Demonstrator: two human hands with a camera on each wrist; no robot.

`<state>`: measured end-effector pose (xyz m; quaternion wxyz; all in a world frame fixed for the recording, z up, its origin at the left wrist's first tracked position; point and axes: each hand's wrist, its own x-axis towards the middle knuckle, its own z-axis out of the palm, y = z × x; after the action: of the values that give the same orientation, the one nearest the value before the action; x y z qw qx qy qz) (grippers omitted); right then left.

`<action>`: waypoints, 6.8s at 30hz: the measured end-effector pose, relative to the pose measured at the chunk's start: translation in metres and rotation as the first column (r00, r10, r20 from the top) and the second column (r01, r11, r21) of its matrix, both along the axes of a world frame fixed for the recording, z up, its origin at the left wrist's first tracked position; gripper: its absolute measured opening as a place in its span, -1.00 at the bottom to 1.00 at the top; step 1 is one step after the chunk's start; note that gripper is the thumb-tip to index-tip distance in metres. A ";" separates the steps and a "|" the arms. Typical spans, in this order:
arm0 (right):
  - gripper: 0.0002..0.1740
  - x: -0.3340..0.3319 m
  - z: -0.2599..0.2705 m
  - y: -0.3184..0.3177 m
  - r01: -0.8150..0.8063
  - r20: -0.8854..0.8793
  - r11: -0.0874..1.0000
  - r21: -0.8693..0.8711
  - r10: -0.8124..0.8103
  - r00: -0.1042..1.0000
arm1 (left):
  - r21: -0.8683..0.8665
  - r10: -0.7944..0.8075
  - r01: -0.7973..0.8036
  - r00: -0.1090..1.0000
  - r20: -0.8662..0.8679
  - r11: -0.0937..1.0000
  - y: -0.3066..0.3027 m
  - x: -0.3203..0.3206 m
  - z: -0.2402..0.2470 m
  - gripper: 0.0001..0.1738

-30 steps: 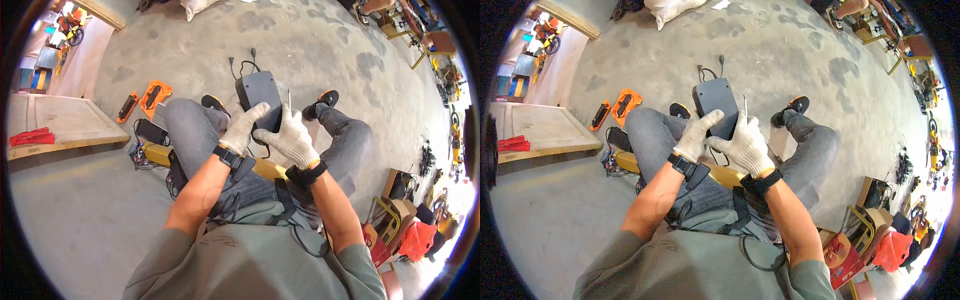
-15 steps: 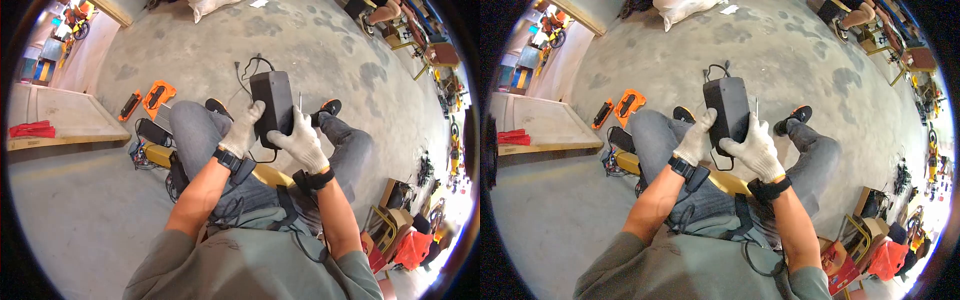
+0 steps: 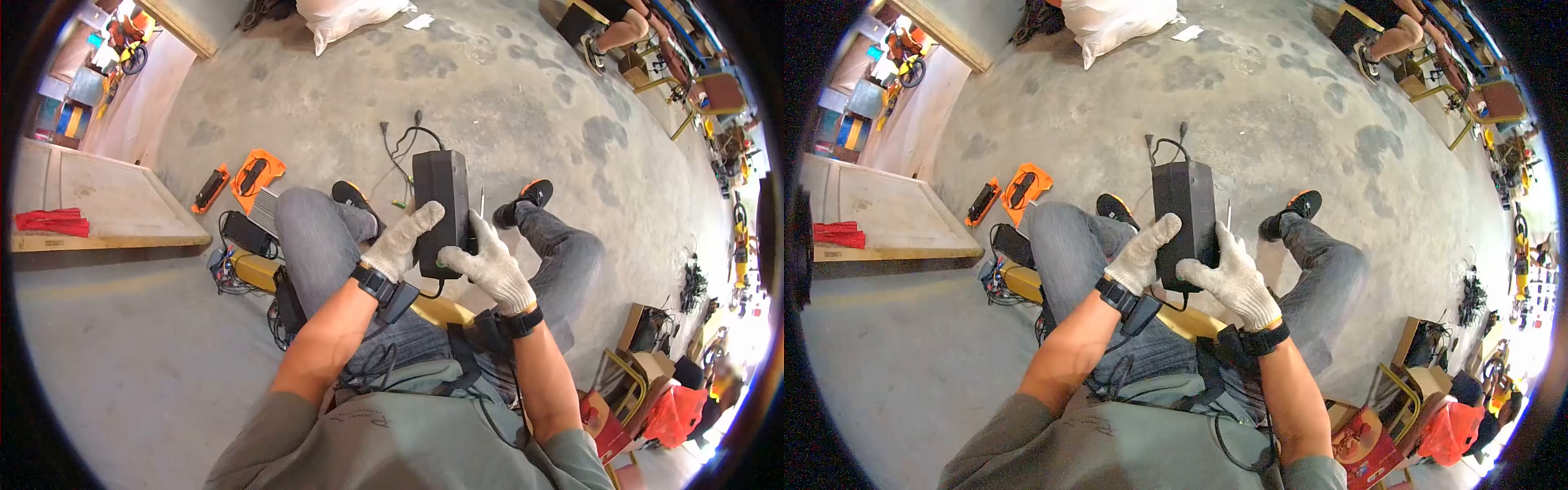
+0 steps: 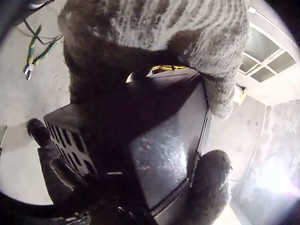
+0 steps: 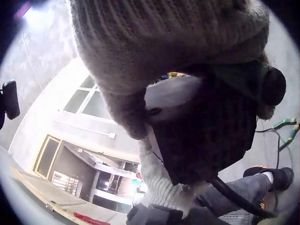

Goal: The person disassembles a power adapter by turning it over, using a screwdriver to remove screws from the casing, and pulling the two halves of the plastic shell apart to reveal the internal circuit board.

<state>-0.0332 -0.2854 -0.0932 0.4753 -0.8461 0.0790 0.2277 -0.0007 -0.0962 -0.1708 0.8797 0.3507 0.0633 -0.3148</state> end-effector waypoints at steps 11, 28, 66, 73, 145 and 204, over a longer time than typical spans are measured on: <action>0.23 0.008 -0.011 0.006 0.066 0.047 0.996 0.056 -0.069 0.997 | 0.005 -0.012 0.012 0.998 0.069 1.000 0.000 0.004 0.005 -0.08; 0.17 0.006 -0.021 0.000 0.066 0.079 0.973 0.221 -0.085 0.993 | -0.017 -0.035 0.037 0.995 0.098 0.999 -0.001 0.007 0.005 -0.07; 0.36 -0.026 -0.020 -0.039 0.163 -0.110 0.884 0.438 -0.127 0.986 | 0.592 -0.556 0.318 0.784 0.275 0.741 0.005 0.002 0.037 0.45; 0.36 -0.013 -0.008 -0.038 0.098 -0.069 0.944 0.315 -0.080 0.994 | 0.576 -0.552 0.361 0.811 0.194 0.734 0.004 0.005 0.040 0.39; -0.19 -0.018 -0.062 -0.092 0.538 -0.497 0.302 0.787 -0.206 0.843 | -0.254 0.078 -0.121 0.982 -0.174 0.959 0.015 0.030 -0.001 -0.35; -0.20 -0.013 -0.033 -0.094 0.584 -0.541 -0.008 0.811 -0.386 0.747 | -0.129 0.183 -0.169 0.977 0.107 0.977 0.027 0.036 0.026 0.23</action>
<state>-0.0464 -0.3797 -0.1260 0.9294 -0.2521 0.2456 0.1113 0.0351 -0.0690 -0.1446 0.9257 0.3084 0.0231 -0.2176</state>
